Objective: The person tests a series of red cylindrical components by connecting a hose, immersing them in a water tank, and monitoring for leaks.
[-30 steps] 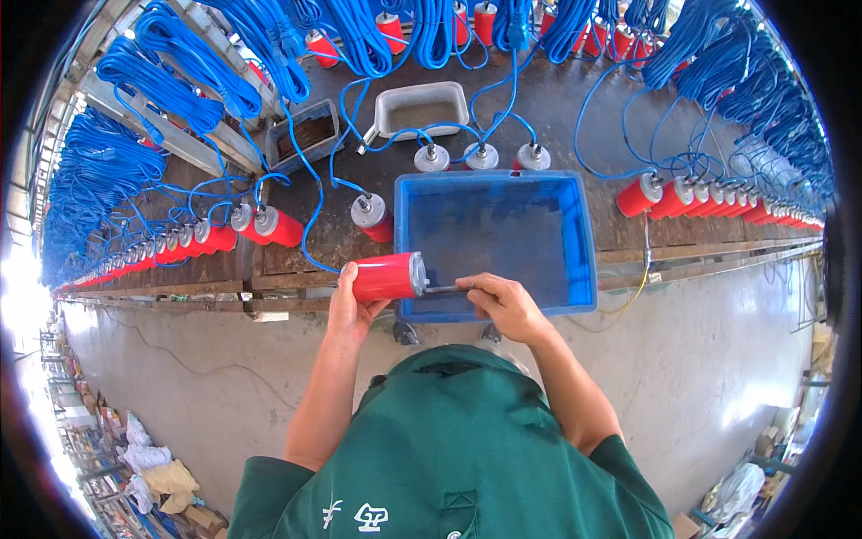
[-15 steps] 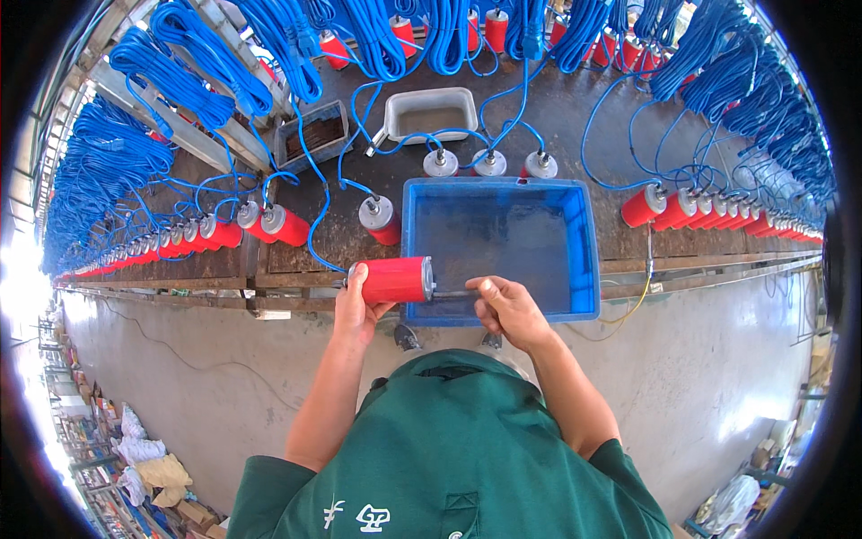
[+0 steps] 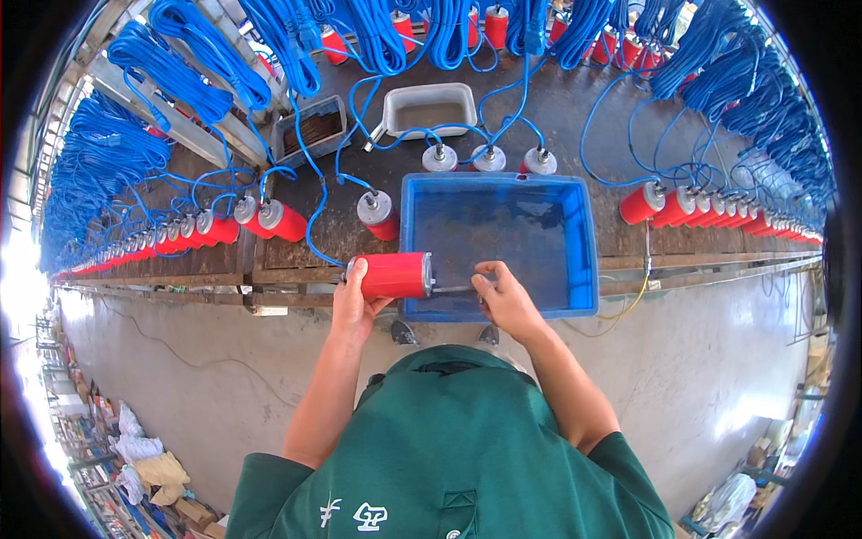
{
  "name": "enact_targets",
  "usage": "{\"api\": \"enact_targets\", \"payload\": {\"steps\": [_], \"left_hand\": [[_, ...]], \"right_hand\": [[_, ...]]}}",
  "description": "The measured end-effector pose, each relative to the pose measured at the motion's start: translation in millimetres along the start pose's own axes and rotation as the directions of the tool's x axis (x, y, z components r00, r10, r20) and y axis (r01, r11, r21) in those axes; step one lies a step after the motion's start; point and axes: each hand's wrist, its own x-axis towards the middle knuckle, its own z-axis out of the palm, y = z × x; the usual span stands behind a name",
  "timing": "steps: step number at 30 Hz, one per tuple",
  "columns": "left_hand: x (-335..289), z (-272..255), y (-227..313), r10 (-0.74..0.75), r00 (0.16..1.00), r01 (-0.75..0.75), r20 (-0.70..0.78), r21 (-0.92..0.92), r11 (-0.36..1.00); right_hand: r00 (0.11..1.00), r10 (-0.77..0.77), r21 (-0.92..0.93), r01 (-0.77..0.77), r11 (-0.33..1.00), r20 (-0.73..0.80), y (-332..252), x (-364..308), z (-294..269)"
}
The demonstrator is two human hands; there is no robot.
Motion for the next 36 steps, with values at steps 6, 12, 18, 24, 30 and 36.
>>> {"api": "enact_targets", "payload": {"steps": [6, 12, 18, 24, 30, 36], "left_hand": [[3, -5, -4, -0.004, 0.999, 0.004, 0.040, 0.016, 1.000], [3, 2, -2, 0.006, 1.000, -0.006, -0.006, -0.006, 1.000], [0, 1, -3, 0.019, 1.000, -0.020, -0.016, -0.007, 1.000], [3, 1, -5, 0.013, 1.000, -0.013, -0.002, -0.007, 1.000], [4, 0, -3, 0.015, 1.000, -0.014, 0.017, -0.060, 0.998], [12, -5, -6, 0.028, 1.000, -0.028, -0.013, -0.004, 1.000]], "right_hand": [[0.868, 0.137, 0.284, -0.300, 0.911, 0.477, -16, 1, -37], [0.822, 0.442, 0.042, -0.487, 0.872, 0.359, -16, 15, -27], [0.793, -0.580, -0.155, 0.607, 0.780, 0.188, -18, 5, -40], [0.910, 0.326, 0.215, -0.383, 0.898, 0.256, -17, 9, -29], [0.930, -0.019, 0.055, -0.002, 0.998, 0.366, -17, 6, -46], [0.881, 0.328, -0.352, -0.204, 0.914, 0.340, -22, 26, -31]]}}
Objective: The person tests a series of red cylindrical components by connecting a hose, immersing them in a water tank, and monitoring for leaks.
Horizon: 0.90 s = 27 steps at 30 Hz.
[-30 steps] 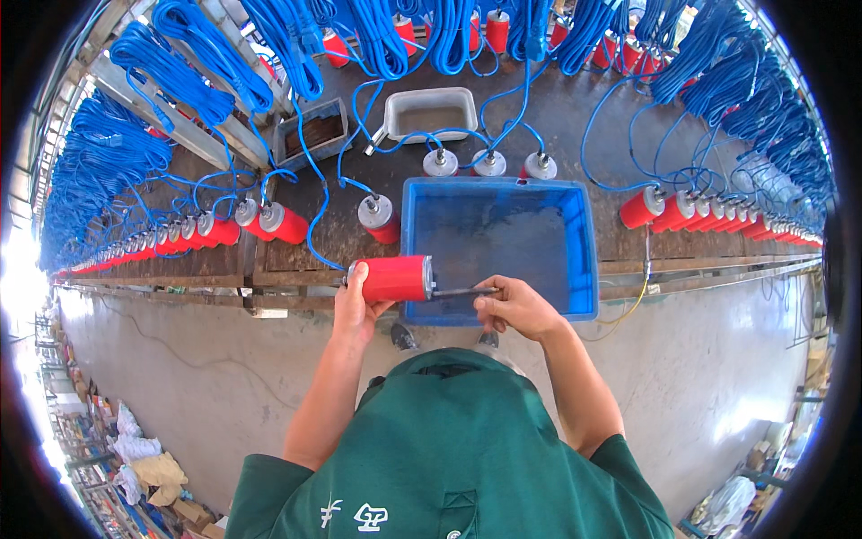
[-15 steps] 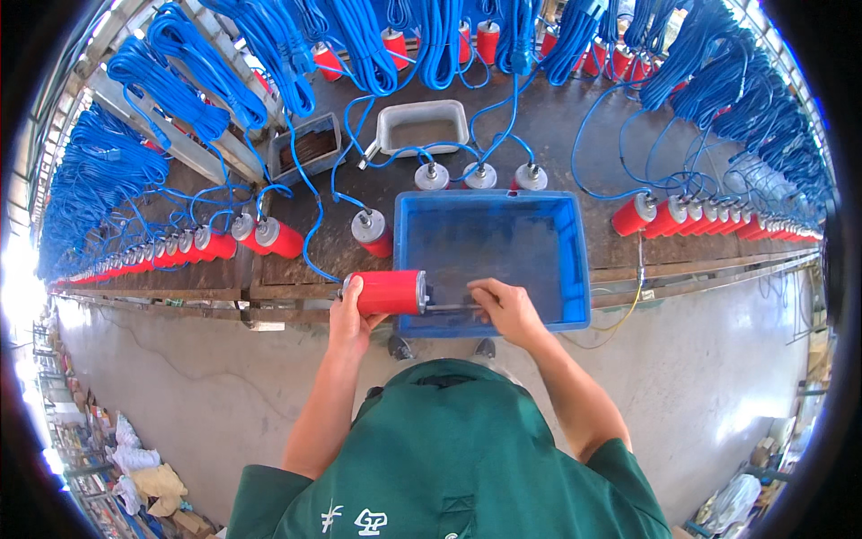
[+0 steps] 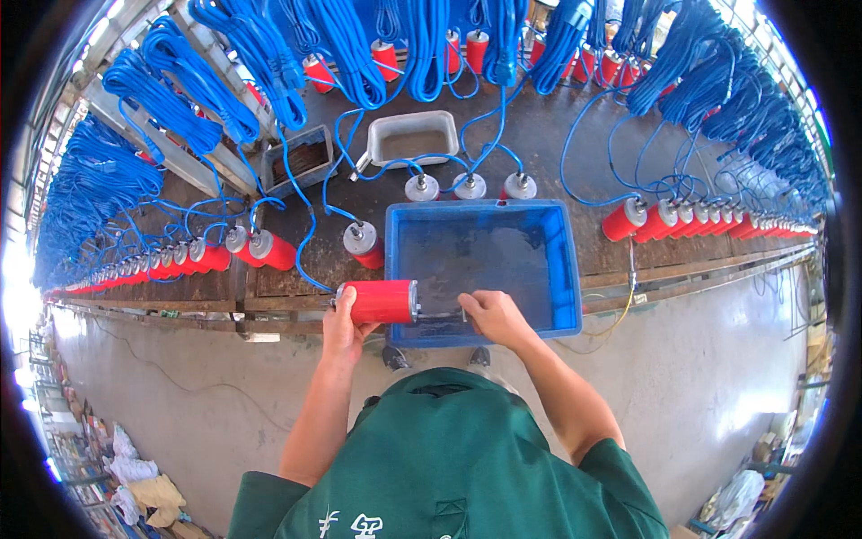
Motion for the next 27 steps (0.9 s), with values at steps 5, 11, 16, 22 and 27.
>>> {"api": "enact_targets", "payload": {"steps": [5, 11, 16, 22, 27], "left_hand": [[-6, 3, 1, -0.013, 1.000, 0.013, -0.011, -0.033, 0.999], [-7, 3, 0, -0.011, 1.000, 0.012, 0.007, -0.028, 1.000], [-10, 1, -2, -0.008, 1.000, 0.008, 0.002, -0.074, 0.997], [-6, 3, -1, -0.011, 1.000, 0.011, 0.015, -0.041, 0.999], [-9, 2, 1, -0.015, 1.000, 0.015, 0.005, -0.015, 1.000]], "right_hand": [[0.753, -0.625, -0.178, 0.599, 0.781, -0.208, 9, -23, -8], [0.996, -0.043, 0.569, 0.077, 0.819, -0.072, 6, -8, 16], [0.970, -0.241, 0.570, 0.217, 0.792, -0.034, 9, -24, 7], [0.996, 0.088, 0.265, -0.083, 0.961, -0.008, 2, 3, 4], [0.820, -0.492, -0.097, 0.487, 0.868, -0.292, 6, -13, 2]]}}
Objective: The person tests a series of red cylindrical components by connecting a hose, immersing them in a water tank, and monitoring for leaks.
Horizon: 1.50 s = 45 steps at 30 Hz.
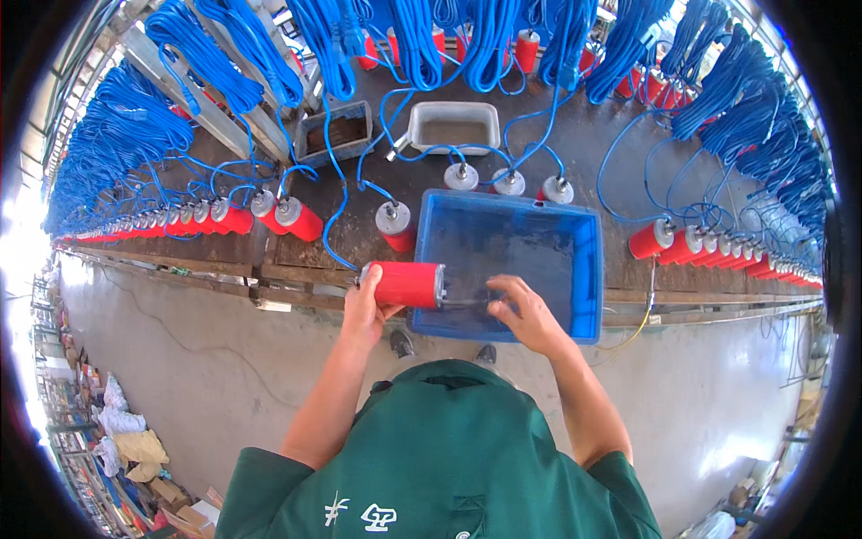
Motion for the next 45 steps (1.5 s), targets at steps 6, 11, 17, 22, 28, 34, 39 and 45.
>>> {"api": "enact_targets", "payload": {"steps": [6, 11, 17, 22, 28, 34, 39, 45], "left_hand": [[5, 1, -1, -0.009, 1.000, 0.009, 0.020, 0.000, 1.000], [3, 2, -2, 0.017, 1.000, -0.018, -0.004, -0.054, 0.998], [4, 0, -3, 0.012, 1.000, -0.012, -0.001, -0.001, 1.000], [6, -2, -4, 0.021, 0.999, -0.021, 0.024, 0.012, 1.000], [1, 2, 5, -0.014, 1.000, 0.014, 0.020, 0.010, 1.000], [3, 1, -5, 0.050, 0.999, -0.050, -0.002, -0.050, 0.998], [8, -7, -16, 0.087, 0.995, -0.084, 0.050, -0.050, 0.995], [8, -7, -14, 0.092, 0.995, -0.092, 0.029, 0.002, 0.996]], "right_hand": [[0.945, 0.306, 0.298, -0.328, 0.897, 0.119, 2, 6, 12], [0.911, 0.317, 0.574, -0.412, 0.707, 0.263, 7, -8, 12], [0.947, 0.274, 0.122, -0.296, 0.947, 0.170, -1, 10, 3], [0.783, 0.553, 0.098, -0.597, 0.796, 0.283, 8, 17, 5], [0.887, -0.463, -0.345, 0.437, 0.831, 0.010, 1, -1, -7], [0.907, 0.360, 0.216, -0.405, 0.888, 0.218, 8, 12, 12], [0.736, 0.545, 0.446, -0.677, 0.586, 0.401, 26, 21, 17], [0.806, 0.487, 0.259, -0.576, 0.775, 0.337, 2, 24, -4]]}}
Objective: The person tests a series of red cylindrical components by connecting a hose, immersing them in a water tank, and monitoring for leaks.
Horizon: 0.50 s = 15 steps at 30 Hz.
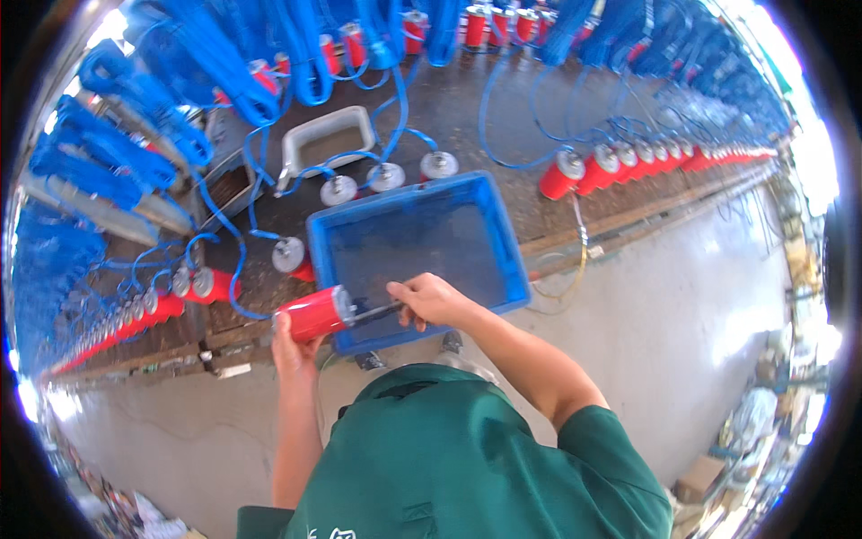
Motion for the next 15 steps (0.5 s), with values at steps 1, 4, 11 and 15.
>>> {"api": "enact_targets", "payload": {"steps": [1, 4, 11, 15], "left_hand": [[2, -8, -1, 0.000, 1.000, 0.000, 0.004, -0.014, 1.000], [5, -10, -2, -0.005, 0.999, 0.006, 0.040, -0.019, 1.000], [8, -6, -6, -0.005, 1.000, 0.003, -0.029, -0.068, 0.998], [2, -8, -2, 0.017, 1.000, -0.018, -0.025, -0.068, 0.997]], "right_hand": [[0.995, -0.101, -0.110, 0.098, 0.989, -0.024, -15, -15, -10], [0.773, -0.411, -0.161, 0.383, 0.909, -0.484, 12, -30, -58], [0.228, -0.274, -0.326, -0.235, 0.916, -0.934, 168, -28, -276], [0.223, -0.087, -0.200, -0.556, 0.807, -0.971, 197, -15, -302]]}}
